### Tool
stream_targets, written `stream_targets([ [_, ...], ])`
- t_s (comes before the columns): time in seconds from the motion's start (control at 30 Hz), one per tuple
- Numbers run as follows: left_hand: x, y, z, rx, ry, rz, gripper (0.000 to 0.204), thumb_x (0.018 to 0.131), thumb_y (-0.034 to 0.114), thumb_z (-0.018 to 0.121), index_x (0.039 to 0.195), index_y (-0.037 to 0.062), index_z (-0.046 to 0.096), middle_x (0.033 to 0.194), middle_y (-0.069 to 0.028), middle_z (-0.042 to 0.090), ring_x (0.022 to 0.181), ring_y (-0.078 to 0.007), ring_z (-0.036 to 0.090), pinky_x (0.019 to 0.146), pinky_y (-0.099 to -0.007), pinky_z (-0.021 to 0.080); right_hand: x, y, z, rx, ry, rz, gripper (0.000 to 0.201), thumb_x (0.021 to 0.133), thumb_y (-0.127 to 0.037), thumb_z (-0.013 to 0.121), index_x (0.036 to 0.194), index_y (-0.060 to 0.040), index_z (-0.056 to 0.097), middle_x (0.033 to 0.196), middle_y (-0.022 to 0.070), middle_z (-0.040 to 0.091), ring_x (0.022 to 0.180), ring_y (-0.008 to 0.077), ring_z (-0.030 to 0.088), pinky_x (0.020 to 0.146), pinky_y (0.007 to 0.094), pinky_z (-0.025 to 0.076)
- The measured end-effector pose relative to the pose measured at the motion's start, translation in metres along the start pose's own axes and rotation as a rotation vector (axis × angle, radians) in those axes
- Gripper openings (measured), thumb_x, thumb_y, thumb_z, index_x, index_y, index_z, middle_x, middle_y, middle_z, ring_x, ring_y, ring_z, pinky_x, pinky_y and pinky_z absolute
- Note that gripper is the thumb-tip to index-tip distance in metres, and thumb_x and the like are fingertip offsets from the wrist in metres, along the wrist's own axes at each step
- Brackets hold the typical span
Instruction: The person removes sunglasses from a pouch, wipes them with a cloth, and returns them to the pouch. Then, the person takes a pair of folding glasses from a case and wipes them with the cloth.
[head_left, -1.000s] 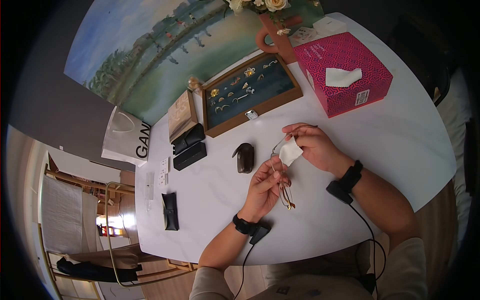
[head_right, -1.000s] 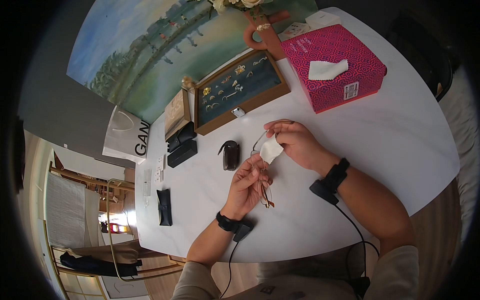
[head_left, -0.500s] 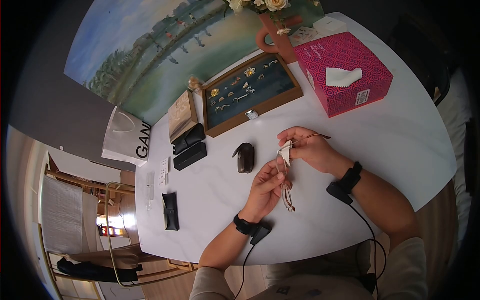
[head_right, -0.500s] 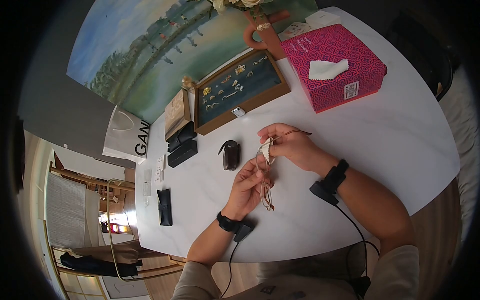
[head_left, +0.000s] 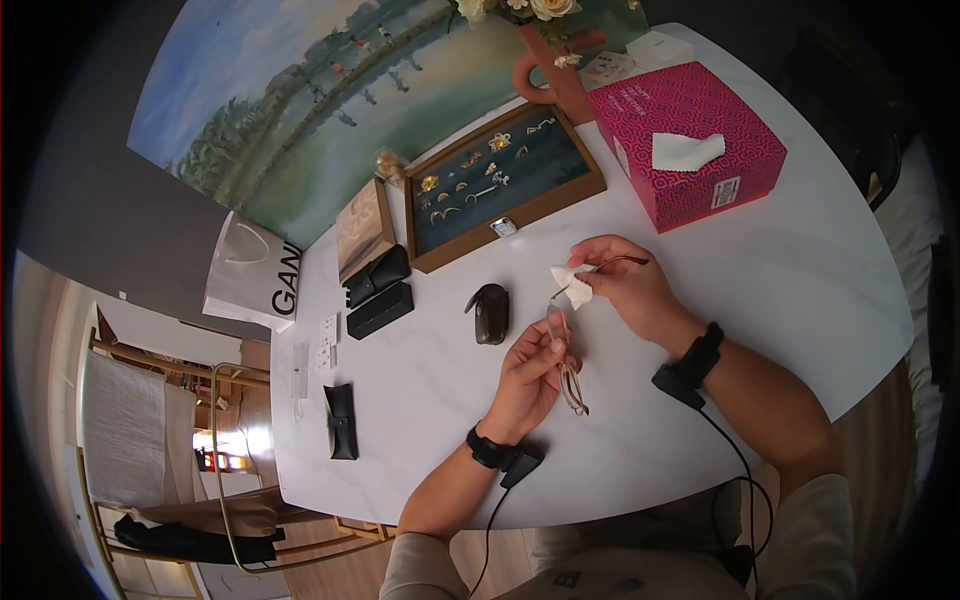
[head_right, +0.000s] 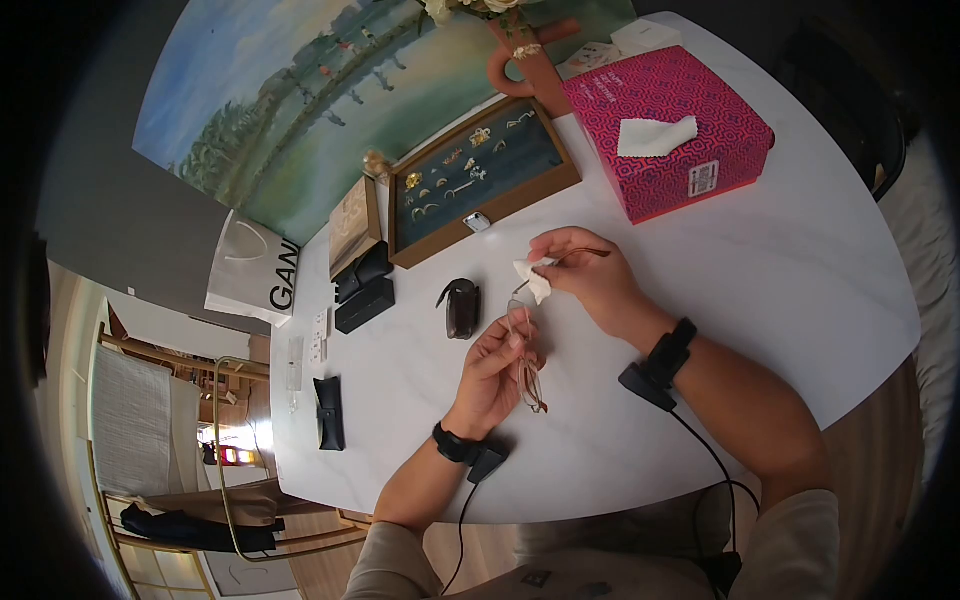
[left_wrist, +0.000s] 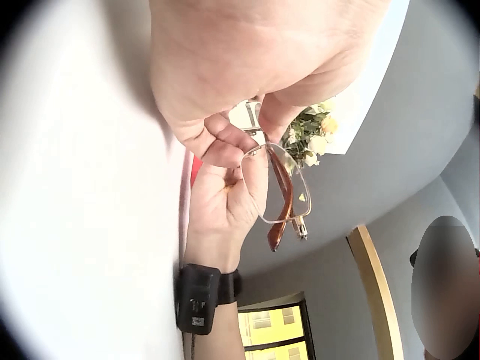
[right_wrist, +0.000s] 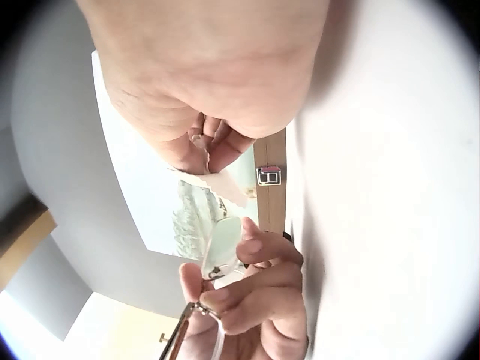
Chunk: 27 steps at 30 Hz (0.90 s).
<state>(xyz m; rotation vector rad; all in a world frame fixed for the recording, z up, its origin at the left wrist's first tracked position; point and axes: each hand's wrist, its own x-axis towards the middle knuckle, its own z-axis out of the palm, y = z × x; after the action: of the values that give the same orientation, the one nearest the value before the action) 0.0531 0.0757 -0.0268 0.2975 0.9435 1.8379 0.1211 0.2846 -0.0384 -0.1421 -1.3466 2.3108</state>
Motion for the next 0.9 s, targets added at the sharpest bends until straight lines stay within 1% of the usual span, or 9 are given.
stream_targets([
  [0.1, 0.000, 0.000, -0.002, -0.010, 0.010, 0.009, 0.034, 0.102, 0.009, 0.066, 0.134, 0.0026, 0.056, 0.114, -0.0047, 0.065, 0.087, -0.0127, 0.066, 0.085, -0.0322, 0.053, 0.001, -0.003, -0.002, 0.070, 0.065, -0.012, 0.029, 0.094, 0.008, 0.066, 0.123, -0.0003, 0.066, 0.114, 0.0078, 0.069, 0.110, 0.0141, 0.065, 0.097, 0.0286, 0.053],
  [0.2, 0.001, 0.000, -0.004, -0.023, 0.017, 0.016, 0.035, 0.102, 0.010, 0.066, 0.134, 0.0026, 0.056, 0.114, -0.0051, 0.065, 0.088, -0.0130, 0.066, 0.085, -0.0321, 0.053, 0.006, 0.003, -0.008, 0.181, 0.071, -0.017, 0.028, 0.095, 0.006, 0.066, 0.123, 0.0000, 0.065, 0.114, 0.0075, 0.069, 0.109, 0.0141, 0.065, 0.099, 0.0283, 0.052],
  [0.33, 0.002, -0.001, -0.008, -0.054, 0.008, 0.053, 0.034, 0.102, 0.010, 0.066, 0.133, 0.0024, 0.056, 0.113, -0.0061, 0.065, 0.088, -0.0137, 0.066, 0.085, -0.0319, 0.053, 0.010, 0.006, -0.013, 0.218, 0.085, -0.066, 0.026, 0.097, 0.004, 0.066, 0.122, 0.0002, 0.065, 0.114, 0.0072, 0.069, 0.108, 0.0145, 0.065, 0.099, 0.0285, 0.052],
  [0.4, 0.003, -0.001, -0.009, -0.061, 0.021, 0.063, 0.033, 0.102, 0.011, 0.066, 0.132, 0.0026, 0.056, 0.114, -0.0059, 0.065, 0.088, -0.0138, 0.066, 0.085, -0.0318, 0.054, 0.011, 0.005, -0.012, 0.285, 0.219, -0.049, 0.025, 0.098, 0.002, 0.065, 0.123, 0.0010, 0.064, 0.114, 0.0080, 0.068, 0.108, 0.0150, 0.065, 0.100, 0.0290, 0.051],
  [0.6, 0.003, -0.001, -0.009, -0.071, 0.034, 0.092, 0.031, 0.102, 0.011, 0.066, 0.131, 0.0037, 0.057, 0.113, -0.0049, 0.066, 0.089, -0.0132, 0.066, 0.087, -0.0318, 0.055, 0.011, 0.003, -0.017, 0.374, 0.319, -0.089, 0.026, 0.098, -0.002, 0.068, 0.124, 0.0020, 0.063, 0.115, 0.0099, 0.068, 0.112, 0.0162, 0.064, 0.103, 0.0312, 0.050],
  [0.73, 0.004, -0.001, -0.011, -0.114, 0.009, 0.099, 0.032, 0.103, 0.010, 0.065, 0.133, 0.0046, 0.057, 0.114, -0.0051, 0.067, 0.091, -0.0128, 0.067, 0.087, -0.0321, 0.056, 0.013, 0.007, -0.021, 0.328, 0.376, -0.097, 0.027, 0.098, -0.003, 0.068, 0.124, 0.0021, 0.063, 0.116, 0.0098, 0.068, 0.114, 0.0167, 0.064, 0.102, 0.0314, 0.050],
  [0.8, 0.003, -0.001, -0.009, -0.105, 0.000, 0.104, 0.033, 0.103, 0.010, 0.065, 0.135, 0.0048, 0.056, 0.116, -0.0054, 0.067, 0.092, -0.0128, 0.067, 0.086, -0.0318, 0.057, 0.009, 0.002, -0.013, 0.245, 0.121, 0.059, 0.029, 0.098, -0.002, 0.066, 0.126, 0.0035, 0.062, 0.119, 0.0110, 0.068, 0.114, 0.0177, 0.064, 0.100, 0.0312, 0.051],
  [0.83, 0.003, -0.001, -0.007, -0.095, -0.010, 0.109, 0.035, 0.103, 0.009, 0.064, 0.136, 0.0050, 0.056, 0.118, -0.0057, 0.067, 0.092, -0.0127, 0.068, 0.086, -0.0315, 0.057, 0.008, 0.005, -0.012, 0.245, 0.121, 0.059, 0.029, 0.098, -0.002, 0.066, 0.126, 0.0035, 0.062, 0.119, 0.0110, 0.068, 0.114, 0.0177, 0.064, 0.100, 0.0312, 0.051],
  [0.9, 0.002, 0.000, -0.003, -0.083, -0.014, 0.109, 0.036, 0.103, 0.009, 0.064, 0.138, 0.0049, 0.055, 0.119, -0.0063, 0.067, 0.092, -0.0129, 0.068, 0.085, -0.0310, 0.057, 0.004, 0.014, -0.010, 0.033, -0.101, 0.156, 0.030, 0.099, -0.001, 0.063, 0.129, 0.0047, 0.062, 0.122, 0.0135, 0.068, 0.113, 0.0188, 0.066, 0.098, 0.0325, 0.052],
])
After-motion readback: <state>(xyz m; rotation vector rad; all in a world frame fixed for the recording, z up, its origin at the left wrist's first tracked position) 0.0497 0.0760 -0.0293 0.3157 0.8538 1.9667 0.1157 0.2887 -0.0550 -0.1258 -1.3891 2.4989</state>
